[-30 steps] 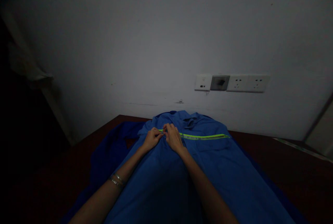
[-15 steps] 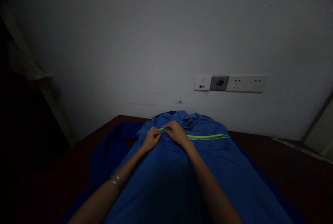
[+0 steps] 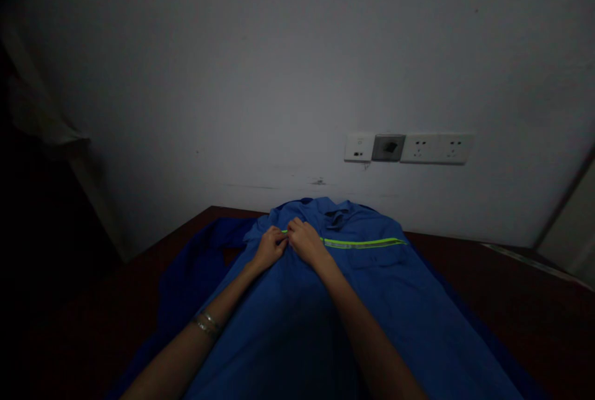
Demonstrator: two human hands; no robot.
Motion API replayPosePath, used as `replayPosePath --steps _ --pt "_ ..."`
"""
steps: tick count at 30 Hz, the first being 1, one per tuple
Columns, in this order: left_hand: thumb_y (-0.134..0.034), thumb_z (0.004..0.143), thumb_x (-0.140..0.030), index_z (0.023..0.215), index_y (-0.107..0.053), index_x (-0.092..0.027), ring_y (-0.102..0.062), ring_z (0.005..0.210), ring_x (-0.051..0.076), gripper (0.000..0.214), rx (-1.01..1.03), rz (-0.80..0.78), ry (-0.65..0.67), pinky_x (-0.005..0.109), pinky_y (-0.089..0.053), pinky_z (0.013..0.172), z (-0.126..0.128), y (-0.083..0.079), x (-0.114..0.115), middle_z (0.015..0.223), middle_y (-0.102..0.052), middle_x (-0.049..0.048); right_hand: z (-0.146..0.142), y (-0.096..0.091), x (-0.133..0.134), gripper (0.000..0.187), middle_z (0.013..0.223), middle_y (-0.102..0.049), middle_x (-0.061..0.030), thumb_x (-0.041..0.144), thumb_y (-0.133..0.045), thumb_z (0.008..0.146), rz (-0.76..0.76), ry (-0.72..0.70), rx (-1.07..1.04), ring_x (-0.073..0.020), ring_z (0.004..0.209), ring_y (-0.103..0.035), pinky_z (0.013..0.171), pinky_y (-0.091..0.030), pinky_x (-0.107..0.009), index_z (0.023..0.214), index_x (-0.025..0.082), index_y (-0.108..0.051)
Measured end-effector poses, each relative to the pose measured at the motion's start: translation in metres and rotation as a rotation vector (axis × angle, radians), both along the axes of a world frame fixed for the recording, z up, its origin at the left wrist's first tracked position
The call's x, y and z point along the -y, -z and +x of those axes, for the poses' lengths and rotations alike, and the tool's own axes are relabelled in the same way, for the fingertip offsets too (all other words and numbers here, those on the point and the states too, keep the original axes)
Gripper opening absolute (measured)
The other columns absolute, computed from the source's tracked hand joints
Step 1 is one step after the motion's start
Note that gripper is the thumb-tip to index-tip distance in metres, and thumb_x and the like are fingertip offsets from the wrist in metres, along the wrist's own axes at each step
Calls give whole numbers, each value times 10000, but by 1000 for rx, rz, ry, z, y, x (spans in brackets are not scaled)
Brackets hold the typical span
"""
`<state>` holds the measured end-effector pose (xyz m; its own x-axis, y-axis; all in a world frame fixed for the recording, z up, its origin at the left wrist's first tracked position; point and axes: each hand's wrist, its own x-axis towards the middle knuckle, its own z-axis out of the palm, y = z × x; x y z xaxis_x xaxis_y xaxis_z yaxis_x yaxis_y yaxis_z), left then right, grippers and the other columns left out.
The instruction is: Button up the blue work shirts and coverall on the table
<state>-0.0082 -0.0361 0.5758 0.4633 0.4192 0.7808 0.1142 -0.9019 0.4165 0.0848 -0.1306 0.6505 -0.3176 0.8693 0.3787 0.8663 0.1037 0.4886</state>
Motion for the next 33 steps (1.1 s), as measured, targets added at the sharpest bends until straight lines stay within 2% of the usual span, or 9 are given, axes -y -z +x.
replayPosePath --steps 13,27,33 --pt "-516 775 -221 667 -661 -147 -491 775 162 195 92 -61 -10 271 -393 721 -1 1 0 680 -591 55 5 13 -3 157 935 -547 -92 111 -482 756 176 16 27 -218 919 -423 760 -311 -337 896 138 -549" --pt "-571 726 -218 650 -678 -152 -529 726 147 148 170 -251 15 264 -399 705 6 1 -3 668 -633 42 6 25 -1 152 922 -534 -97 94 -477 740 302 38 -45 -218 890 -420 807 -286 -355 880 140 -517" --pt "-558 708 -236 600 -674 -147 -537 700 144 181 156 -377 92 257 -399 698 5 0 -4 636 -633 23 4 26 0 126 908 -534 -83 95 -466 748 317 52 -69 -207 882 -421 817 -278 -353 854 149 -510"
